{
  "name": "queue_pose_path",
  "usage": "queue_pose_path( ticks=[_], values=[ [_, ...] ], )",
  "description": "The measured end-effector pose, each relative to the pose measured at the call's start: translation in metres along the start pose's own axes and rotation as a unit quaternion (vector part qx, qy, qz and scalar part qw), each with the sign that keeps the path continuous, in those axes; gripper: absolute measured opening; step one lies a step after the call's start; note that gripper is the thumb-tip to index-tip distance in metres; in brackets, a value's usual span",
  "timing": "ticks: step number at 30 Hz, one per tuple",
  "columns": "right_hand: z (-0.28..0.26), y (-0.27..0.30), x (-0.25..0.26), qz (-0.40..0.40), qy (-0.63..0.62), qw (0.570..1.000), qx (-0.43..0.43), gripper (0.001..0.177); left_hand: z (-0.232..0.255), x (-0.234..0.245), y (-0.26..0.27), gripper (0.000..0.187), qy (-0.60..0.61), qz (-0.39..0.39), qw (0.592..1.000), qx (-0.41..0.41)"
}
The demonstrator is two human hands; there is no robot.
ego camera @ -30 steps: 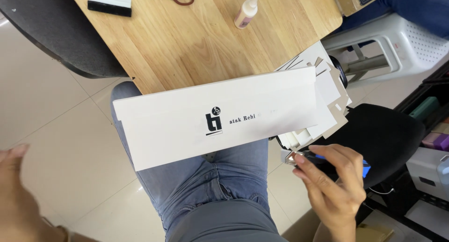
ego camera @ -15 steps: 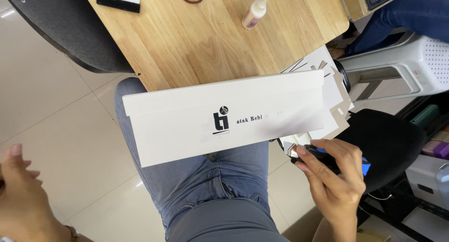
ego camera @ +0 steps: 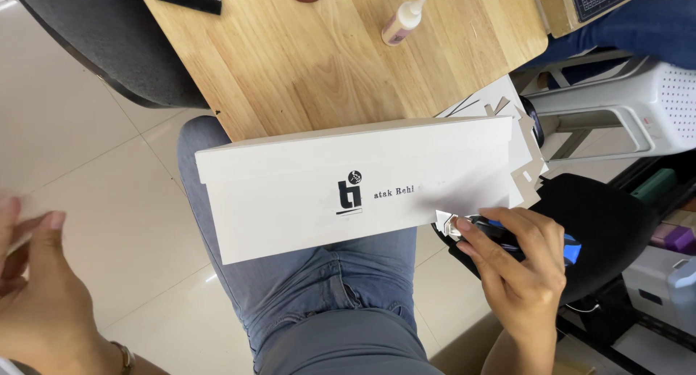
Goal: Cutting out a logo section from a white cardboard box using a utility knife
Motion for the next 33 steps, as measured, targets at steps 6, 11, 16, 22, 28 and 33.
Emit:
queue_pose_path(
  ticks=[6,11,16,22,28,33],
  values=[
    [0.005,-0.009,-0.012,-0.036,0.038,0.999,0.013,0.017,0.086,-0.022,0.034,0.020,-0.001,0.000,0.988,-0.156],
    [0.007,-0.015,-0.018,-0.068,0.058,0.996,0.031,0.019,0.201,-0.081,0.102,0.006,0.003,-0.172,0.902,-0.396],
    [0.013,-0.013,-0.020,-0.095,0.046,0.994,0.015,0.023,0.259,-0.157,0.157,0.053,-0.077,-0.326,0.819,-0.467],
    [0.012,-0.018,-0.020,-0.100,0.036,0.994,0.025,0.021,0.238,-0.210,0.167,0.132,-0.273,-0.257,0.805,-0.460],
    [0.011,-0.023,-0.020,-0.115,0.025,0.993,0.025,0.020,0.237,-0.210,0.165,0.125,-0.319,-0.234,0.792,-0.464],
    [0.010,-0.028,-0.020,-0.118,0.019,0.993,0.022,0.019,0.238,-0.210,0.164,0.121,-0.326,-0.236,0.789,-0.464]
  ],
)
Point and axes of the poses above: each hand's wrist, its own y-axis away from the middle knuckle, its own x-axis out of the back of the hand, z = x × y, the point moved 9 cm from there along -y, towards the middle knuckle, and after that the axes turned 10 degrees about x, right-handed, at the moved point
